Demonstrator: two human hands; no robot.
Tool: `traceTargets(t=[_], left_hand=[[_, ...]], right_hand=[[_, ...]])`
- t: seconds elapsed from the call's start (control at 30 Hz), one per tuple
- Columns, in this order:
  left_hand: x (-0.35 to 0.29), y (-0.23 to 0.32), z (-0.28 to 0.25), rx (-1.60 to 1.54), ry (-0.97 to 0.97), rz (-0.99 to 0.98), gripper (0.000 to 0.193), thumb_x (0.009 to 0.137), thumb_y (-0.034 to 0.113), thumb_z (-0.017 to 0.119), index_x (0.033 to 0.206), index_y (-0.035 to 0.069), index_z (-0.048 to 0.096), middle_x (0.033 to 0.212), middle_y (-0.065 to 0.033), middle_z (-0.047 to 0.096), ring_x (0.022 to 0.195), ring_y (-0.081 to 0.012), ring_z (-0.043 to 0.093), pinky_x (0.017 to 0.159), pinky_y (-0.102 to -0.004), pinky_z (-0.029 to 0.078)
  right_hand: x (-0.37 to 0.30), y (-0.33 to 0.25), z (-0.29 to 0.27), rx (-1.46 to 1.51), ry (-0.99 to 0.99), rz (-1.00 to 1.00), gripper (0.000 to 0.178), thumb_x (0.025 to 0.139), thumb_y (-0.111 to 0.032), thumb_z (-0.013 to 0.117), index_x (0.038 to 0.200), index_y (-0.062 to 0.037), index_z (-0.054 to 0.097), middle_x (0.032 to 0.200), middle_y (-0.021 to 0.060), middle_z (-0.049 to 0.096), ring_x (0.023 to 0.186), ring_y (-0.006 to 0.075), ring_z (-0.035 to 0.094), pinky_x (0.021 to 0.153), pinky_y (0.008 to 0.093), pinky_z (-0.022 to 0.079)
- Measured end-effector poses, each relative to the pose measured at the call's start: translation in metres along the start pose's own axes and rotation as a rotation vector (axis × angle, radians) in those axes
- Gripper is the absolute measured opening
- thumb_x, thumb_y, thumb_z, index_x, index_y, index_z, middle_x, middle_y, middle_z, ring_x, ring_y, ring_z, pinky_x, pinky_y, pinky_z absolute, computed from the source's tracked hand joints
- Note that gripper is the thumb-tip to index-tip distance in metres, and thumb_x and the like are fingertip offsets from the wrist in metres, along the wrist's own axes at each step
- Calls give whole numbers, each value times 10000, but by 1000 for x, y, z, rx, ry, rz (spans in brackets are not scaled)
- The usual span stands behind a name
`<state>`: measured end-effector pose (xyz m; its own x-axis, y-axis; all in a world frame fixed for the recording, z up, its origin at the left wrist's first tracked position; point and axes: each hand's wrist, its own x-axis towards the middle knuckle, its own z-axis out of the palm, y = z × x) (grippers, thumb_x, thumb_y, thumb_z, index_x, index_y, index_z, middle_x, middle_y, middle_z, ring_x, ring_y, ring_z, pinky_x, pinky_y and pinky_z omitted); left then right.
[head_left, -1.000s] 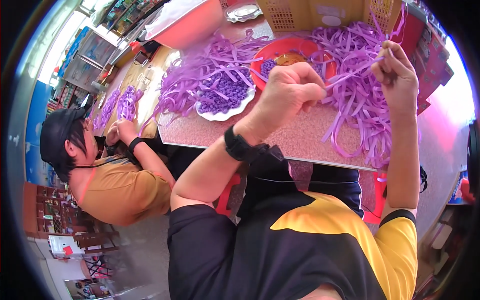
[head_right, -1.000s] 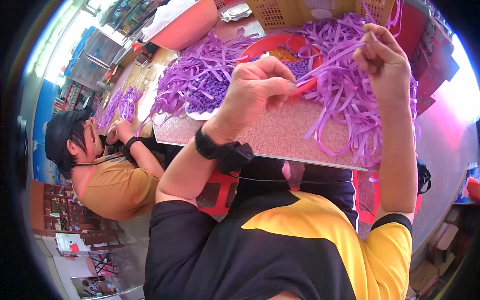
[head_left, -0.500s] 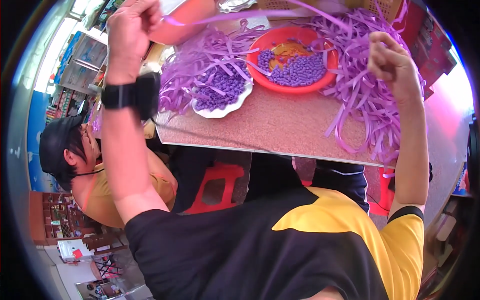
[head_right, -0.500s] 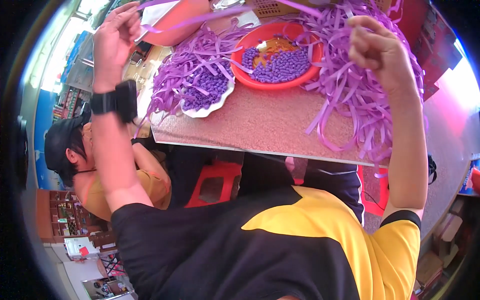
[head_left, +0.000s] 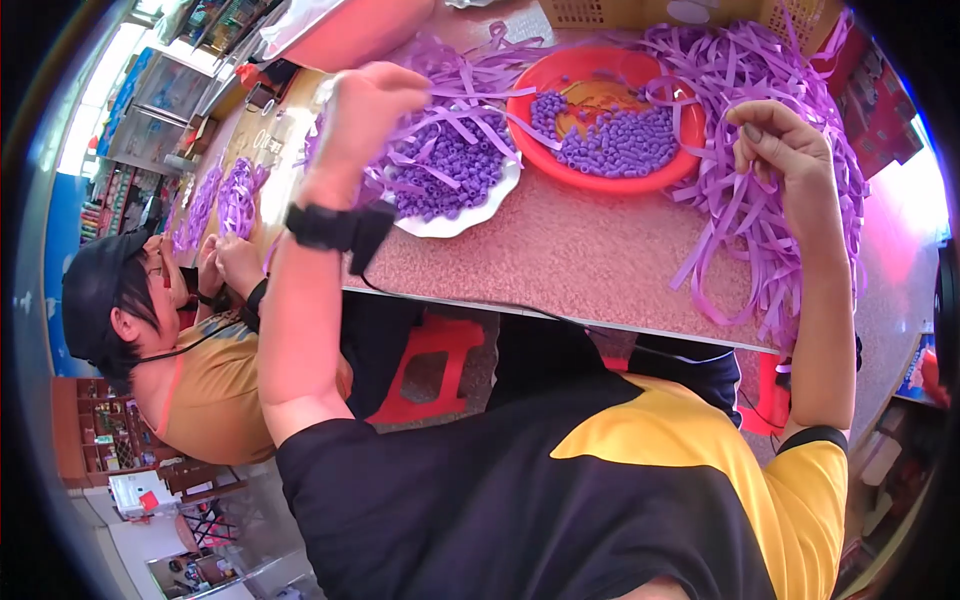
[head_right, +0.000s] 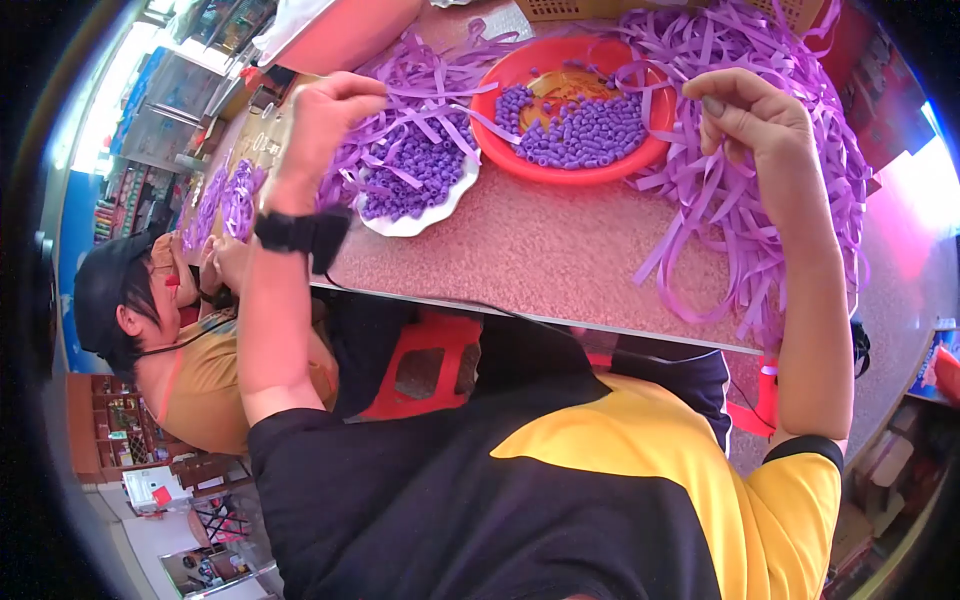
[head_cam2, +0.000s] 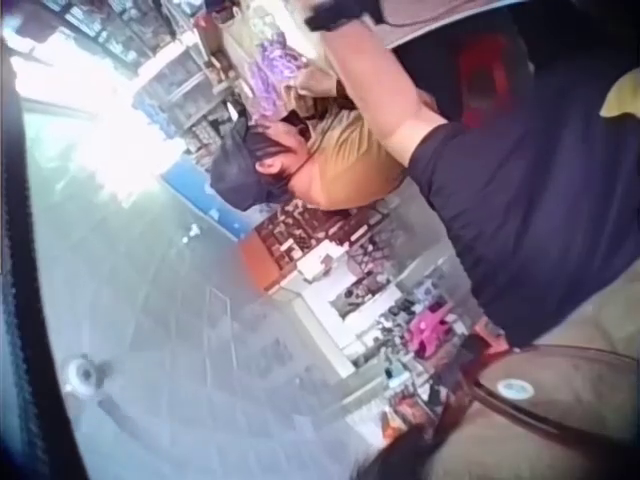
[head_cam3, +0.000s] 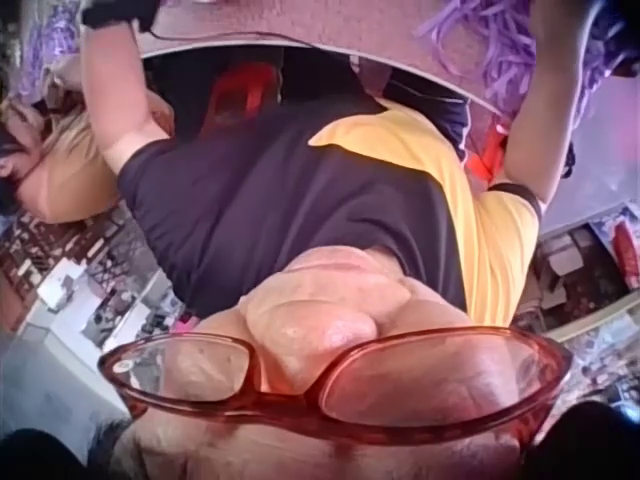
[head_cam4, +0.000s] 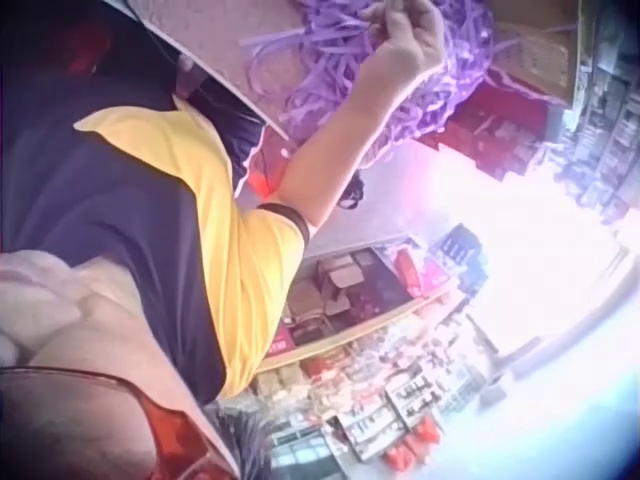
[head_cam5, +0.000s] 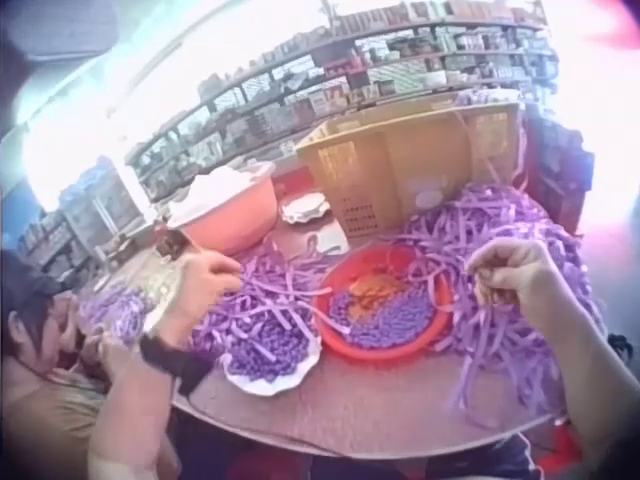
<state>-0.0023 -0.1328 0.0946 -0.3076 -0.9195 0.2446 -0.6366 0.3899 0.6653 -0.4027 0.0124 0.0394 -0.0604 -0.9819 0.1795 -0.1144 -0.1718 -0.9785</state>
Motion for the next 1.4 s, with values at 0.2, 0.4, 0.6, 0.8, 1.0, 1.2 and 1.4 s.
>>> traceTargets(t=[0.2,0.4,0.6,0.8,1.0,1.2,1.4], left_hand=[[-27,18,55,31,-192,217,159,740,39,710,885,-11,750,831,-118,724,758,-169,674,710,-290,520],[-3,15,90,-25,-235,262,189,707,35,701,885,-13,743,817,-138,698,740,-209,669,679,-317,513],[19,20,123,61,-233,387,191,704,98,719,876,25,756,838,-156,699,776,-282,691,696,-373,524],[23,23,142,337,-261,233,193,724,212,710,823,57,768,757,-193,687,755,-350,684,721,-429,527],[30,20,147,196,-235,188,185,731,187,708,811,29,761,721,-174,691,698,-312,688,686,-398,529],[44,26,154,123,-187,109,167,707,153,746,790,8,753,699,-145,698,653,-255,688,667,-353,528],[47,26,163,325,-205,227,144,684,136,713,776,31,747,762,-193,694,741,-342,693,717,-424,538]], right_hand=[[-3,7,13,-93,-79,-23,162,934,-23,558,1037,0,681,732,-7,574,688,59,522,634,207,400],[-4,2,18,-78,-74,-76,184,903,15,578,1041,-3,698,788,-6,606,683,60,541,646,205,443],[-6,5,15,-140,-112,-108,175,895,16,591,1020,-12,710,817,-23,622,685,43,542,646,193,439],[-12,-3,26,-119,-76,-163,161,876,46,613,994,-7,709,785,-47,587,694,31,486,639,191,408],[-13,-4,21,-216,-109,-176,171,879,73,576,997,19,687,860,-3,648,830,52,582,748,207,471],[-10,-7,17,-263,-109,-170,164,877,71,584,992,17,688,877,15,673,846,69,613,768,214,488],[-10,-6,17,-252,-73,-202,171,880,72,583,994,12,696,890,18,679,842,72,611,766,216,488]])
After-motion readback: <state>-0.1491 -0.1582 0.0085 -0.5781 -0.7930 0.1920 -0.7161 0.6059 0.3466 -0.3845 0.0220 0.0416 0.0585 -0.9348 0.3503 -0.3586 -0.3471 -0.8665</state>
